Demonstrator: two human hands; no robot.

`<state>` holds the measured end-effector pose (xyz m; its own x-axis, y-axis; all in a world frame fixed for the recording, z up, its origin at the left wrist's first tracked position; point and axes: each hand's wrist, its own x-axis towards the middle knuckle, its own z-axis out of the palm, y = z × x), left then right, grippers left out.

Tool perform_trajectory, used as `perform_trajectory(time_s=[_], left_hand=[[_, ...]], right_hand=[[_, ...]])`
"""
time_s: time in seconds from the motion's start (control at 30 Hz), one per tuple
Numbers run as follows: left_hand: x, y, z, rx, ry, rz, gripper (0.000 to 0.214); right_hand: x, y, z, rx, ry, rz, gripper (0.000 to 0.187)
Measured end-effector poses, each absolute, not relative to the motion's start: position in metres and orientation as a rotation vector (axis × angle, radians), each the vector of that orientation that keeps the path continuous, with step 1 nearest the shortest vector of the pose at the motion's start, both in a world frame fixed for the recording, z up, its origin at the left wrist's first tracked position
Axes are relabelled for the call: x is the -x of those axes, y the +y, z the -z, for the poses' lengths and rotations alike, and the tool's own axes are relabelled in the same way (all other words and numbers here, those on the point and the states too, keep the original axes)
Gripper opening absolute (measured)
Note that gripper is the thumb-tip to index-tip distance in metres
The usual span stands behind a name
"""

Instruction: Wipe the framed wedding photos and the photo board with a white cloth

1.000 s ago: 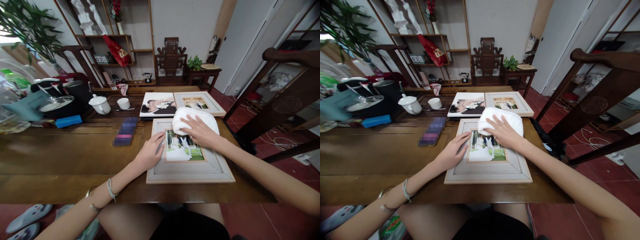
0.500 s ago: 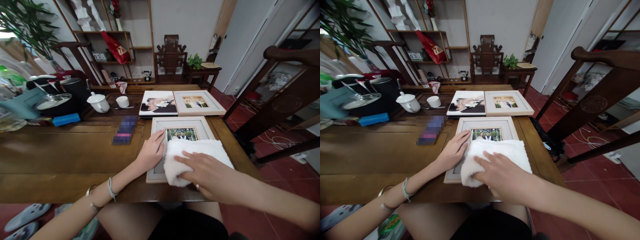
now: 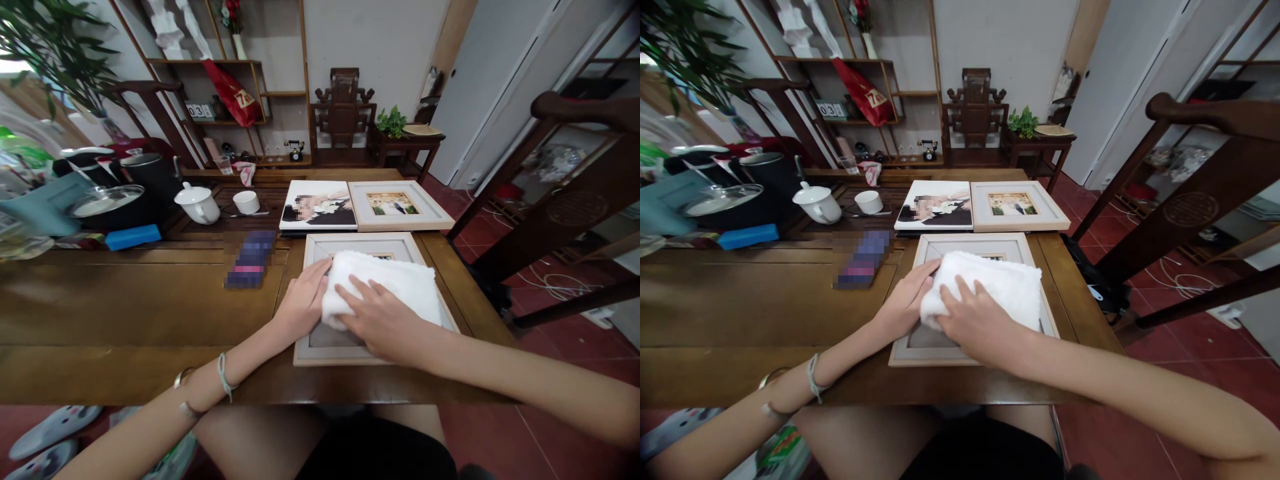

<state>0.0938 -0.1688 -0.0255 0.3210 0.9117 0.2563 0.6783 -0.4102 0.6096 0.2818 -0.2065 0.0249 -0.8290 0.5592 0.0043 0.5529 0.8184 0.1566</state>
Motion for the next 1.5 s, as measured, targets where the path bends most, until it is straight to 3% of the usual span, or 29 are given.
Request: perform_trajectory(time_s=[0.2, 0.37, 0.63, 0.83, 1.33, 1.5], left_hand=[[-0.096, -0.167, 0.025, -2.278, 1.451, -0.744, 0.044], [-0.095, -0.167, 0.027, -2.328, 1.458, -0.692, 0.044], [-0.094, -0.168, 0.025, -2.363, 1.434, -0.681, 0.046], [-0.094, -0.169, 0.024, -2.361, 1.443, -0.684, 0.045], [-0.097, -0.171, 0.022, -2.364, 1.474, -0.608, 0.048], [-0.097, -0.172, 0.02, -2.405, 1.47, -0.55, 0.05]], right_hand=[[-0.298, -0.253, -0.036, -0.657, 3.096, 0.078, 0.028], [-0.306, -0.255, -0.038, -0.75, 3.045, 0.153, 0.037], [-0.336, -0.161, -0.018, -1.084, 2.947, -0.253, 0.058], [-0.338, -0.117, -0.018, -1.174, 2.921, -0.519, 0.052], [-0.323, -0.248, -0.051, -0.827, 2.974, 0.165, 0.043], [-0.327, -0.236, -0.042, -0.853, 3.005, 0.18, 0.051]])
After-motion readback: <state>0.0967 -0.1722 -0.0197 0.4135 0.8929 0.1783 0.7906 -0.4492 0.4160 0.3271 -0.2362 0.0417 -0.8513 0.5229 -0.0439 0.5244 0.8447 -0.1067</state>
